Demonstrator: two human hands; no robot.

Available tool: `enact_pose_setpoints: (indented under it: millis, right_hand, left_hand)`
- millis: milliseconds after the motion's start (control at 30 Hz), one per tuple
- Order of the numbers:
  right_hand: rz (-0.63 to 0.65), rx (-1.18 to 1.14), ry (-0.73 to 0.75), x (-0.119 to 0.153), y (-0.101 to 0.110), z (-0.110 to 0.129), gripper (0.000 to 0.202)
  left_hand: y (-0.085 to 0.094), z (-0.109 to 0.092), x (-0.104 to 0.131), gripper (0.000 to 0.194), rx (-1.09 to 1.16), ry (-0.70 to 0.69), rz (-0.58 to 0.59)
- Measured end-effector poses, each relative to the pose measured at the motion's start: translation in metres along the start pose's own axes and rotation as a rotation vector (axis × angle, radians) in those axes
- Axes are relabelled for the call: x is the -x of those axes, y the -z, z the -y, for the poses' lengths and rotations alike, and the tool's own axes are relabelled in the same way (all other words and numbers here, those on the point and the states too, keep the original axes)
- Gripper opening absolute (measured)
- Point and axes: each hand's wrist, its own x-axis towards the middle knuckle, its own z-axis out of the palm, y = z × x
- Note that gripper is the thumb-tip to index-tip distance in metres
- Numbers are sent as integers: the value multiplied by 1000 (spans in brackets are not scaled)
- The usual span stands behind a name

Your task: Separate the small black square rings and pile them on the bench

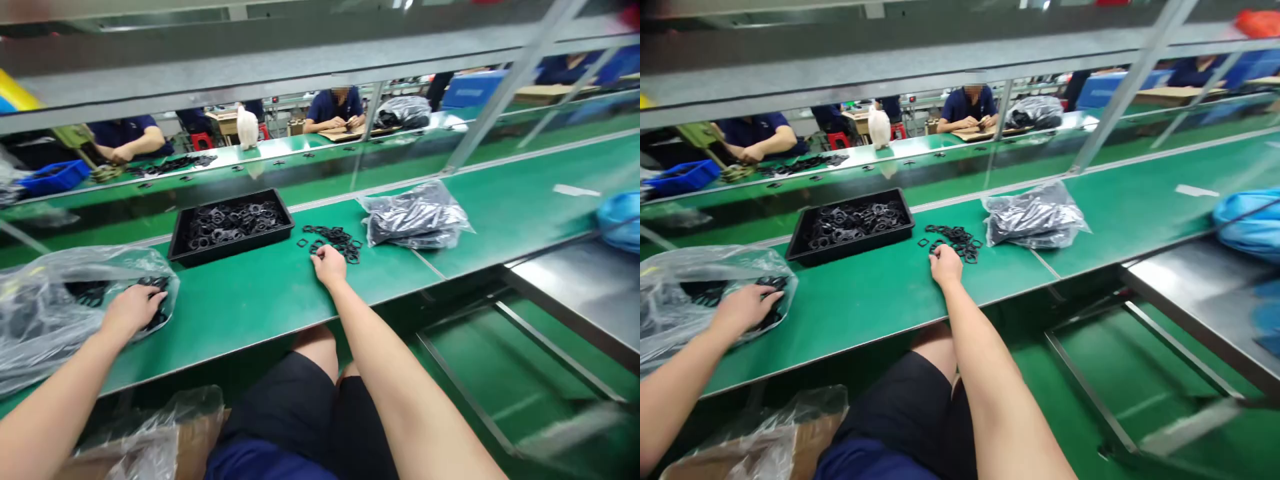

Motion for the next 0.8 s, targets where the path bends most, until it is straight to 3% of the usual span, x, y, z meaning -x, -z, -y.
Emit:
enact_pose_setpoints:
  millis: [133, 200, 433, 667, 800]
  right_hand:
    - [6, -86, -31, 2, 2, -3, 24]
    - [21, -91, -3, 2, 3, -3, 21]
    - [7, -152, -34, 3, 3, -3, 12]
    - [16, -164, -51, 1, 3, -6, 27]
    - [13, -129, -23, 1, 3, -6, 24]
  left_hand:
    - [7, 3, -6, 51, -61, 24, -66]
    - [15, 0, -7, 48, -50, 17, -120]
    - [46, -44, 5, 42, 67, 130, -206]
    - [29, -85, -8, 26, 450, 90, -267]
    - [19, -98, -22, 24, 488, 48, -211]
